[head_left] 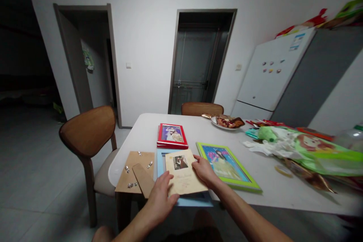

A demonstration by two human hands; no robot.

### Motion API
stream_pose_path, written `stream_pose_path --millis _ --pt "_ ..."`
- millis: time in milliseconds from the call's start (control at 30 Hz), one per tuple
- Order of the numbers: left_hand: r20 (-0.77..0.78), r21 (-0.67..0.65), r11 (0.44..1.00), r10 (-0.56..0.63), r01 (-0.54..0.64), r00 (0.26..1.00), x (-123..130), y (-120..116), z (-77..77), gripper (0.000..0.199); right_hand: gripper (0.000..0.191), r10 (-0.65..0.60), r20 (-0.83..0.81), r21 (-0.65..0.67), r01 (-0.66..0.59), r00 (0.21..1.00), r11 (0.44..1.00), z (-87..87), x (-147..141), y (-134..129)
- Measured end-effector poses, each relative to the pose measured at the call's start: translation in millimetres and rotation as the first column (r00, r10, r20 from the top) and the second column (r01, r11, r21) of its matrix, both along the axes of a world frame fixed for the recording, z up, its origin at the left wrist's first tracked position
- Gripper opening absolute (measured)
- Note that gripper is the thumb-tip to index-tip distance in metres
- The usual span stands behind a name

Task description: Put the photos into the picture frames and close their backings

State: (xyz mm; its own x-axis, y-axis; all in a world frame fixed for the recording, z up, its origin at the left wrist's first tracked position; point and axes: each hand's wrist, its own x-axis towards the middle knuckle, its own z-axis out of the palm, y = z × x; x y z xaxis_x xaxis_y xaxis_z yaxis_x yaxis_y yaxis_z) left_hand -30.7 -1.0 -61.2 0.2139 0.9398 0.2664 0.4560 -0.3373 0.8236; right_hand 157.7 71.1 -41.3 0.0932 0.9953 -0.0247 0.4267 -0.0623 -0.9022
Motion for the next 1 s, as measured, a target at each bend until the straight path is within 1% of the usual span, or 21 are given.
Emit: stream_pose_path --millis 100,200,267,400,467,500,567,667,733,800,900,1000 --pt "-0.111 0.043 0.997 -0.064 0.069 0.992 0.0 -6.5 -4.7 0.054 0.05 0.002 0.063 0.063 -0.006 0.998 0.998 -9.7 -10.3 1.2" --pt "-0.16 0.071 0.993 -0.085 0.097 0.983 -2.4 -6.5 -5.7 0.055 0.051 0.022 0.064 0.107 -0.029 0.998 0.994 -15.6 -16.4 3.8" --pt "-0.185 0.089 0.99 -0.095 0.113 0.978 -4.2 -5.5 -6.3 0.055 0.05 -0.005 0.116 0.116 -0.009 0.993 0.993 -18.3 -16.7 6.1" --pt "-0.252 0.093 0.987 -0.103 0.13 0.962 -5.9 -5.3 -7.0 0.059 0.048 -0.061 0.184 0.107 0.041 0.981 0.993 -19.3 -14.6 8.3" --pt "-0.294 0.087 0.985 -0.119 0.151 0.948 -6.2 -6.1 -5.6 0.058 0.046 -0.063 0.23 0.11 0.039 0.971 0.993 -16.9 -15.0 7.0" --pt "-0.318 0.082 0.983 -0.131 0.165 0.939 -6.4 -6.5 -4.4 0.056 0.044 -0.063 0.278 0.119 0.031 0.959 0.992 -15.3 -15.7 5.6" --pt "-0.365 0.074 0.978 -0.154 0.194 0.918 -6.9 -7.6 -1.5 0.051 0.038 -0.07 0.41 0.15 0.008 0.909 0.989 -12.3 -18.2 1.4" --pt "-0.427 0.064 0.977 -0.157 0.203 0.891 -7.6 -9.4 2.8 0.045 0.032 -0.107 0.602 0.185 -0.008 0.791 0.983 -11.9 -23.0 -7.1" --pt "-0.467 0.053 0.978 -0.155 0.203 0.871 -7.1 -10.1 4.8 0.043 0.032 -0.151 0.69 0.22 -0.007 0.708 0.975 -15.0 -25.9 -12.9" --pt "-0.505 0.036 0.978 -0.158 0.204 0.849 -5.3 -10.0 6.0 0.042 0.032 -0.19 0.74 0.263 -0.018 0.645 0.965 -19.2 -27.9 -17.0" --pt "-0.541 0.025 0.979 -0.155 0.2 0.827 -1.3 -10.1 6.5 0.042 0.031 -0.212 0.767 0.293 -0.036 0.606 0.955 -23.3 -27.8 -18.6" --pt "-0.538 0.035 0.977 -0.159 0.21 0.828 -3.2 -12.9 6.9 0.045 0.035 -0.215 0.766 0.298 -0.038 0.605 0.954 -21.6 -25.5 -16.8"
